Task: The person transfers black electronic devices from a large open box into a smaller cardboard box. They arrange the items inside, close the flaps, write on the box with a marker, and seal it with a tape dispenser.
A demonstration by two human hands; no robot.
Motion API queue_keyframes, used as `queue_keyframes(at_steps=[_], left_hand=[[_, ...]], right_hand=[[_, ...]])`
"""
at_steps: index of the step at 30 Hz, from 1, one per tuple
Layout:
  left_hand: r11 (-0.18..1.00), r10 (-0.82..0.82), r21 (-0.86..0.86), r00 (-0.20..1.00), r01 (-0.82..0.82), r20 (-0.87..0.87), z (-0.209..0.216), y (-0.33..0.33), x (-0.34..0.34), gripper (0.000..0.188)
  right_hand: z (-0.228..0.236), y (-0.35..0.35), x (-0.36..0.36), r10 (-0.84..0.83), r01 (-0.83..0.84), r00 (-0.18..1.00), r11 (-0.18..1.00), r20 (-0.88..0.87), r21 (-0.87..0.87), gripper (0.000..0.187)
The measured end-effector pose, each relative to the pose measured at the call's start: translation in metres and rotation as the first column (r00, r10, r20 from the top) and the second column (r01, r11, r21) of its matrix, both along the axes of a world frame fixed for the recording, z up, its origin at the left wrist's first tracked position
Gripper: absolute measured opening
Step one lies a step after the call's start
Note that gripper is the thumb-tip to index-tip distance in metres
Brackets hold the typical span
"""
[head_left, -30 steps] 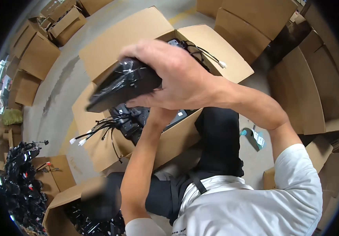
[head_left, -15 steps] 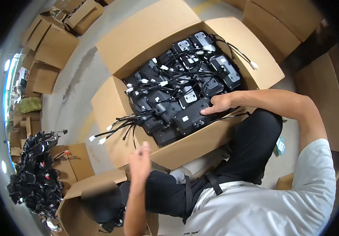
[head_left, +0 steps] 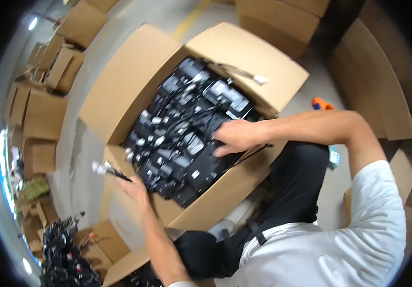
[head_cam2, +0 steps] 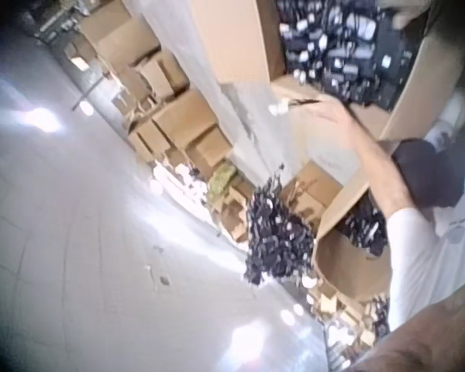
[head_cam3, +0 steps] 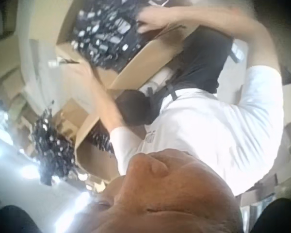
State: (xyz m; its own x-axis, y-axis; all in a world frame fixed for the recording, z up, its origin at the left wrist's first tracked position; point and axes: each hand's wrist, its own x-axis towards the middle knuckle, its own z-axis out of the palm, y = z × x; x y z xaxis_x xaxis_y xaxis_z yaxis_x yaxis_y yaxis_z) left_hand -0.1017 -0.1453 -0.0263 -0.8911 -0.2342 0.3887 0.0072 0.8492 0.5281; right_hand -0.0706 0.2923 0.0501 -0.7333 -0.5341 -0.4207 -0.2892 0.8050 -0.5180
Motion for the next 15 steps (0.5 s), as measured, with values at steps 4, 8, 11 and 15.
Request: queue_keyframes(at_steps=[4, 8, 11, 15], left_hand=[[0.607, -0.163, -0.601, 0.822, 0.52, 0.546, 0.014, 0.025, -0.005, 0.068], [0.439, -0.015, -0.757, 0.846, 0.484, 0.533, 0.0, 0.011, -0.017, 0.076], [0.451, 0.001, -0.753, 0.843, 0.48, 0.538, 0.012, 0.049, -0.004, 0.08], [0.573, -0.097, -0.673, 0.854, 0.468, 0.511, 0.04, 0.058, 0.028, 0.093]], right_hand=[[0.021, 0.036, -0.049, -0.428, 0.204, 0.61, 0.898, -0.667, -0.39, 0.044], [-0.005, 0.073, -0.083, -0.506, 0.569, 0.672, 0.82, -0.54, -0.061, 0.05], [-0.048, 0.068, -0.022, 0.089, 0.361, 0.495, 0.884, -0.865, 0.298, 0.05], [-0.03, 0.073, -0.001, -0.019, 0.104, 0.941, 0.966, -0.339, 0.235, 0.045]])
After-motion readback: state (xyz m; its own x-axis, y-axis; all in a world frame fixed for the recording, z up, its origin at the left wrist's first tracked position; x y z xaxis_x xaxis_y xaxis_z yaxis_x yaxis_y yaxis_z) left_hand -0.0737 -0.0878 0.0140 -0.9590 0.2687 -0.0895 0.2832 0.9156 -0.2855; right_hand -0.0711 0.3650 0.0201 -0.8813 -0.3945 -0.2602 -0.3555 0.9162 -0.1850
